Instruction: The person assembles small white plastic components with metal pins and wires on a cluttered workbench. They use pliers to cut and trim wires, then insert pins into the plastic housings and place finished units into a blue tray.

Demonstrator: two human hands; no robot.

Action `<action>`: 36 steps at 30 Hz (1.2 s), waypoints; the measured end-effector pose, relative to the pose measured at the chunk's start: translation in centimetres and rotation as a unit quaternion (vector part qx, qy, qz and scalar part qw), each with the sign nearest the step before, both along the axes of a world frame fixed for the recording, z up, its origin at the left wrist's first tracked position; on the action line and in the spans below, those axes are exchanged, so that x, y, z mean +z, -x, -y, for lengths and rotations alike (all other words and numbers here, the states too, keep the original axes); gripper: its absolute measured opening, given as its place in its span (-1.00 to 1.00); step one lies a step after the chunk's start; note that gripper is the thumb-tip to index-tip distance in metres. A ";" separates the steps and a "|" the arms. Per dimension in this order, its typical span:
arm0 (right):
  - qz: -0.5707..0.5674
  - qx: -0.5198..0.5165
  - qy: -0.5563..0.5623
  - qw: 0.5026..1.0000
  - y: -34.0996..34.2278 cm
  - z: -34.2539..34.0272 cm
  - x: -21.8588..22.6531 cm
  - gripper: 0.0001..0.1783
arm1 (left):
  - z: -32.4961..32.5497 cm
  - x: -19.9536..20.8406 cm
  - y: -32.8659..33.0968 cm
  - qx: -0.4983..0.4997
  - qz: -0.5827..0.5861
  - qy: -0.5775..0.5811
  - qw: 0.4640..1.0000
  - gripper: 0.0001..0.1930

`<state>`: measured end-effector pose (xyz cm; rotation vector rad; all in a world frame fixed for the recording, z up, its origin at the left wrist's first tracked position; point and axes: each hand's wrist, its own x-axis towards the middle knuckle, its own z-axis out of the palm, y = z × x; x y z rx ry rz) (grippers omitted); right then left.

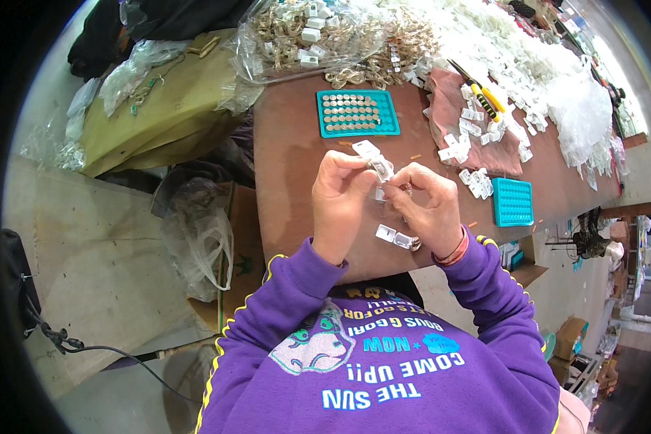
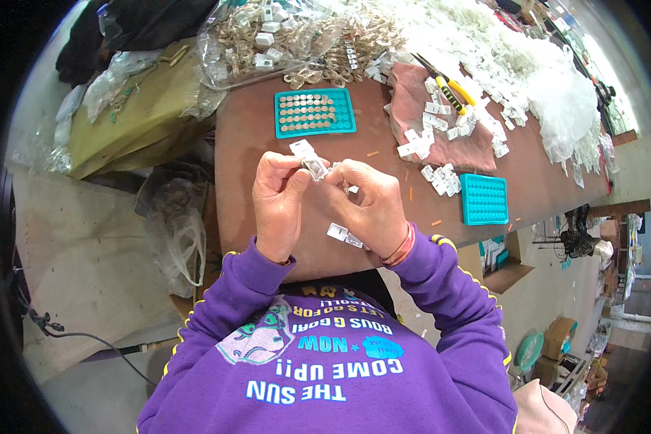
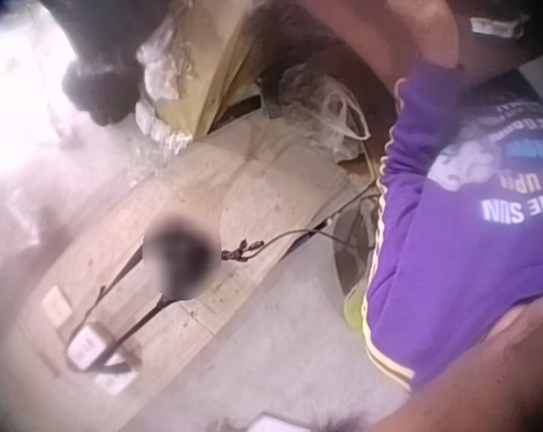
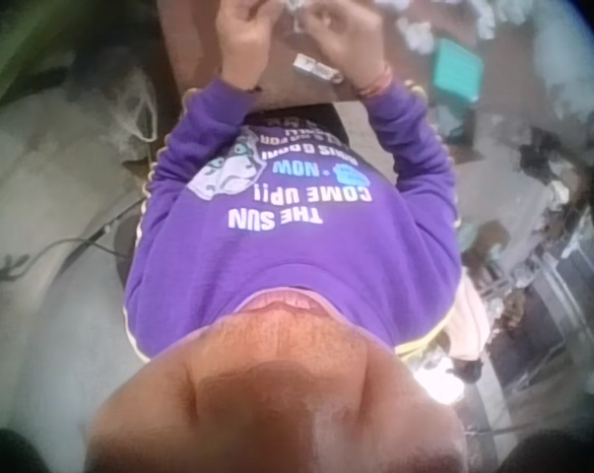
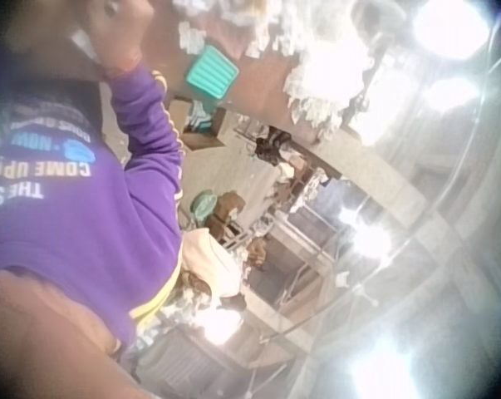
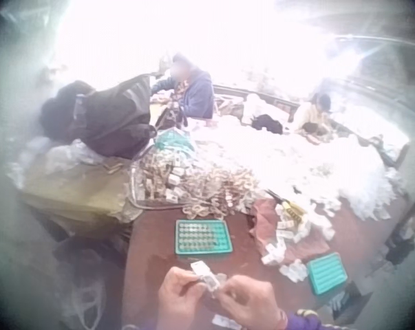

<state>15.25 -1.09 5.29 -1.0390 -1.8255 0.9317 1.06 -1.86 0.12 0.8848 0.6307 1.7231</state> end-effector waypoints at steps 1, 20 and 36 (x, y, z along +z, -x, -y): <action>-0.002 0.003 0.016 1.000 0.1 0.1 -0.2 -0.92 | 0.0 0.0 0.1 -0.020 0.009 0.002 1.000 -0.89; 0.304 -0.025 -0.206 0.930 -1.2 -13.3 -5.2 -0.86 | -1.9 -1.8 1.8 -0.080 0.290 0.120 0.946 -0.86; 0.286 -0.021 -0.161 0.944 -0.5 -16.8 -5.6 -0.87 | -1.9 -1.2 1.7 -0.079 0.212 0.155 0.962 -0.87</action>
